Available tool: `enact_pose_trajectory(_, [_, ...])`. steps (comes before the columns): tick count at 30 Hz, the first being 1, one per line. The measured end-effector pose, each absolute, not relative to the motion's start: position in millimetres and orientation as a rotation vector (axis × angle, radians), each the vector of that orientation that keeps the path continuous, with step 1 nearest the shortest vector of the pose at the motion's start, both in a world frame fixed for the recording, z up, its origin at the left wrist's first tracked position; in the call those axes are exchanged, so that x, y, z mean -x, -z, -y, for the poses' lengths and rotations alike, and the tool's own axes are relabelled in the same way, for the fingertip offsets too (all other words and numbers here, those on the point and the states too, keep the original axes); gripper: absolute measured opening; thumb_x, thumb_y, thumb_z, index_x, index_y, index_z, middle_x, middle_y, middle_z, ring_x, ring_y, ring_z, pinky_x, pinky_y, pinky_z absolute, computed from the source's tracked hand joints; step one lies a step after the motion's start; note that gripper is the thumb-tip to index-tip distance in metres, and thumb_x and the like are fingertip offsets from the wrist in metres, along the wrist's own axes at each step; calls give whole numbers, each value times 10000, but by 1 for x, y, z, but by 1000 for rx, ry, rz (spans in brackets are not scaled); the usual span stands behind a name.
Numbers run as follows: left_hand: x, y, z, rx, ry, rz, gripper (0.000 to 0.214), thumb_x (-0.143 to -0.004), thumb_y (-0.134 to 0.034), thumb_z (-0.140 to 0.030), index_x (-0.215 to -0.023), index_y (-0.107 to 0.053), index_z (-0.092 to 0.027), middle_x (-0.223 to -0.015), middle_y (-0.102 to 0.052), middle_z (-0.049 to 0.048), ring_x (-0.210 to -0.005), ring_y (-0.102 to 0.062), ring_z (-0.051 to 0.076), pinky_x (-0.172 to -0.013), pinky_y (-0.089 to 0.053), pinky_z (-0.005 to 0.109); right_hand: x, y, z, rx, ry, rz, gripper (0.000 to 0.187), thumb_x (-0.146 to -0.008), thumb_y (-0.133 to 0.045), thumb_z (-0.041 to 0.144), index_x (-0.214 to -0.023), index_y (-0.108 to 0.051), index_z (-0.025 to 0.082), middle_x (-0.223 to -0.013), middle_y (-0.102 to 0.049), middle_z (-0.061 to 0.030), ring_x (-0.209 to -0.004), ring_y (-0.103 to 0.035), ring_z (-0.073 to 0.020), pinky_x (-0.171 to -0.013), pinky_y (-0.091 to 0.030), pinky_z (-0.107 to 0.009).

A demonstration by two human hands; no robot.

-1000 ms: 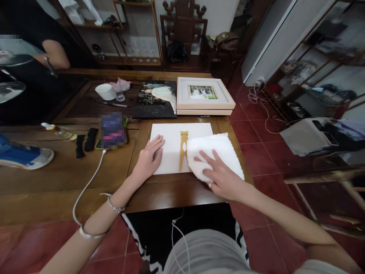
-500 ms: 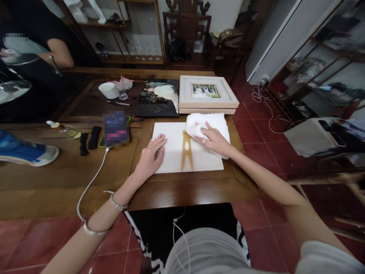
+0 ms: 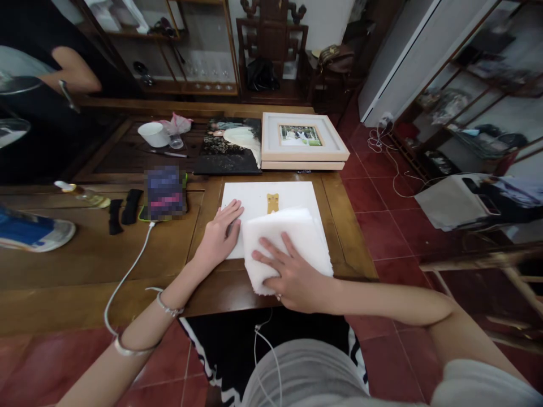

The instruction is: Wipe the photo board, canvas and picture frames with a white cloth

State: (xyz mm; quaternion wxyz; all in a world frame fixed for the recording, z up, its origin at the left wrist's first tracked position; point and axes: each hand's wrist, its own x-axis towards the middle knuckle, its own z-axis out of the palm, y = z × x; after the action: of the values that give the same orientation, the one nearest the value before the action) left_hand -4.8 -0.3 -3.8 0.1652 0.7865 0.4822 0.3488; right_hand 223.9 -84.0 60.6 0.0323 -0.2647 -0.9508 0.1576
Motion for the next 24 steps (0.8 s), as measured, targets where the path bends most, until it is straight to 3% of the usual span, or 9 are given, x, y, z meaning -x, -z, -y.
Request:
enact_pose_trajectory(7, [4, 4, 1, -2229, -998, -1396, 359, -955, -443, -296, -1226, -646, -176, -1364, -596, 117, -1332, -497, 261, -1149, -349, 510, -225, -61, -9, 1069, -415, 2794, 259, -856, -463, 90, -1053, -621, 143, -1362, -568, -205, -1468, -244, -313, -1133, -199, -679])
enact_pose_trajectory(10, [3, 4, 1, -2227, -1011, -1393, 358, -957, -440, -290, -1220, -651, -169, -1358, -598, 128, -1324, -506, 263, -1151, -347, 509, -217, -55, -46, 1142, -340, 2717, 260, -896, -425, 113, -1079, -610, 123, -1264, -628, -207, -1458, -267, -327, -1120, -204, -685])
enact_pose_trajectory(12, [3, 4, 1, -2228, -1015, -1390, 357, -959, -439, -288, -1217, -652, -163, -1356, -599, 131, -1322, -508, 260, -1152, -345, 505, -209, -52, -51, 1212, -294, 2685, 284, -895, -442, 118, -1123, -611, 102, -1314, -592, -232, -1457, -252, -358, -1111, -194, -703])
enact_pose_trajectory(17, [2, 3, 1, -2225, -986, -1392, 363, -960, -437, -286, -1228, -645, -156, -1367, -588, 136, -1336, -490, 260, -1156, -337, 504, -187, -57, 9, 1285, -139, 2790, 320, -881, -497, 109, -1159, -654, 127, -1502, -410, -231, -1423, -271, -455, -1099, -171, -746])
enact_pose_trajectory(20, [3, 2, 0, -2230, -968, -1396, 364, -955, -431, -267, -1239, -638, -174, -1380, -580, 120, -1343, -484, 249, -1160, -336, 496, -182, -72, 60, 1220, -223, 2958, 270, -876, -540, 132, -1096, -694, 164, -1480, -440, -231, -1371, -360, -475, -1048, -290, -742])
enact_pose_trajectory(24, [5, 3, -1, -2248, -965, -1373, 386, -937, -407, -215, -1243, -635, -155, -1385, -576, 123, -1346, -478, 253, -1164, -329, 501, -187, -90, 79, 936, -419, 3086, 291, -833, -617, 180, -1116, -684, 193, -1455, -483, -204, -1362, -378, -468, -1033, -325, -735])
